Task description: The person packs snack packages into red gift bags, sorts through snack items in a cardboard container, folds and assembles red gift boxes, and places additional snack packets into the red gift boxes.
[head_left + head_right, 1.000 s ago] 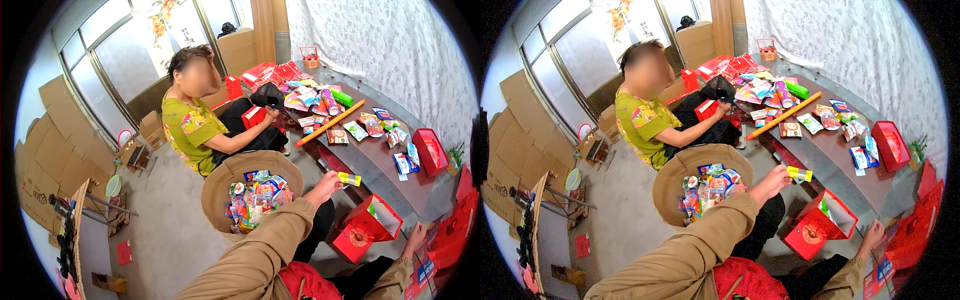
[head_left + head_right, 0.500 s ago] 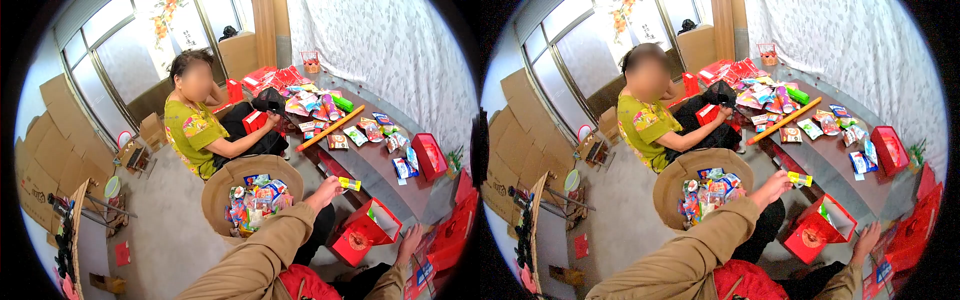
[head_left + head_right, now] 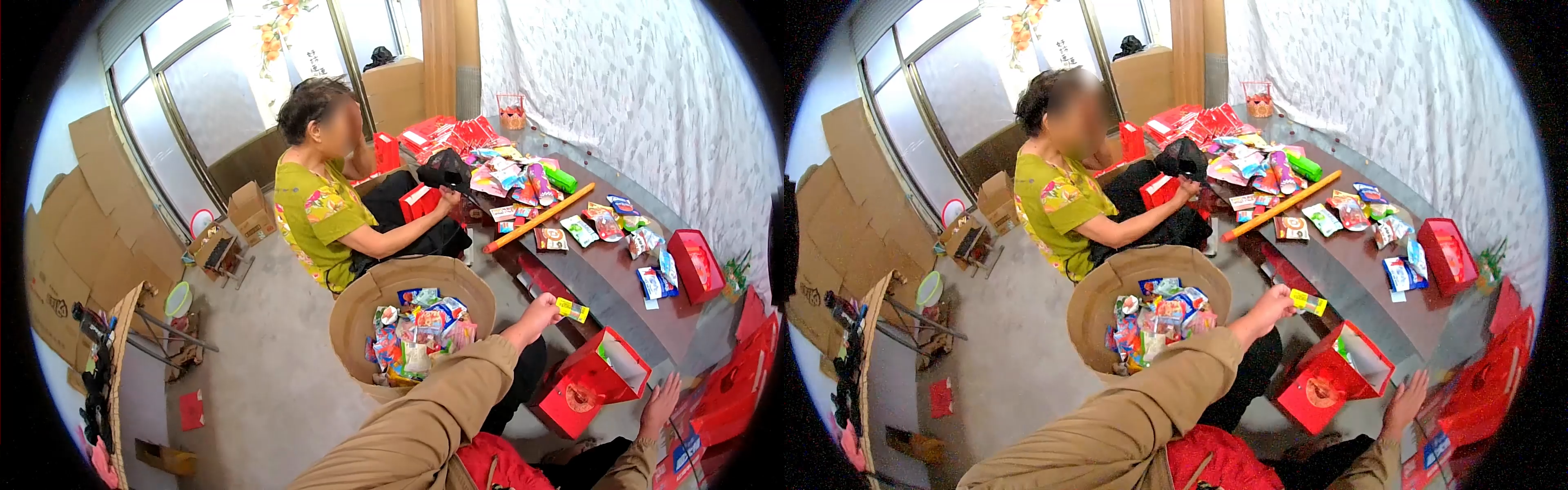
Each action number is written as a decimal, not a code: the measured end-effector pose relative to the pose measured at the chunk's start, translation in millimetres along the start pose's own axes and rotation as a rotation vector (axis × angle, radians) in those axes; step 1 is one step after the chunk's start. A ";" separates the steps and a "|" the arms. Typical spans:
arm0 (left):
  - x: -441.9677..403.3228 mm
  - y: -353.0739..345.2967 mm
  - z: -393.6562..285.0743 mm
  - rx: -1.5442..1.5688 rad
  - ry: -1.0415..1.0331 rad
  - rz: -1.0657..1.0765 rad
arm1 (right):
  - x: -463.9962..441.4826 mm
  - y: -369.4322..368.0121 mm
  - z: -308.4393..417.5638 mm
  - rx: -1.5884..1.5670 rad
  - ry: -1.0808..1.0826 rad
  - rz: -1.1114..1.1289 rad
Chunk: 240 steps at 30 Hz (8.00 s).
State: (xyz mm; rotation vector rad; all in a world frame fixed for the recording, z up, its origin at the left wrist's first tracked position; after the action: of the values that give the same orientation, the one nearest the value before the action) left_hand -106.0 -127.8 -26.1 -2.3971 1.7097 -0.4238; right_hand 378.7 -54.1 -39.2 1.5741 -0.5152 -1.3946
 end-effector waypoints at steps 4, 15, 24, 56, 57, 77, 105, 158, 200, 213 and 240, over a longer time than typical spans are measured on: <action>4.2 0.9 -4.2 -0.012 -0.062 0.009 | 9.2 4.2 2.3 0.013 -0.041 0.047; 19.7 2.7 -15.6 -0.095 -0.127 -0.008 | 50.4 27.7 3.9 -0.099 0.061 0.135; 26.1 3.4 -21.5 -0.113 -0.163 -0.015 | 75.6 50.2 19.9 -0.188 0.005 0.160; 5.2 1.7 2.6 -0.046 -0.123 0.018 | 63.4 48.0 24.4 -0.137 -0.018 0.041; 5.3 0.4 2.2 -0.053 -0.127 0.025 | 62.7 45.4 22.7 -0.120 -0.025 0.042; 8.4 2.9 -4.7 -0.089 -0.099 -0.001 | 39.1 8.9 3.5 -0.012 -0.148 0.055; 16.0 -3.7 -7.0 -0.125 -0.148 0.007 | 70.0 44.3 14.1 -0.011 -0.073 0.136; 237.4 -111.7 -56.1 -0.627 -0.544 0.400 | 57.4 158.8 279.2 -1.216 -0.163 -0.094; 234.8 -105.8 -3.9 -0.957 -0.301 0.545 | 92.9 79.2 256.8 -1.601 -0.605 0.166; 221.4 -91.6 8.1 -0.776 -0.209 0.427 | 79.7 85.1 232.1 -1.428 -0.426 0.121; 221.8 -58.8 65.9 -0.812 -0.259 0.650 | -16.5 36.2 163.0 -0.626 -0.158 0.186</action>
State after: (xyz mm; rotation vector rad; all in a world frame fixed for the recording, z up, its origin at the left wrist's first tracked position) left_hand 35.3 -319.5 -41.6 -1.9230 2.6853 0.7673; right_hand 232.7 -117.2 14.2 0.8969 -0.2675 -1.3688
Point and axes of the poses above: each hand's wrist, its own x-axis away from the middle knuckle, its own y-axis out of the back of the hand, z = x × y, the point moved 6 cm from there along -x, towards the middle knuckle, and after that the axes turned 6 degrees about -x, right-handed, at the moved point
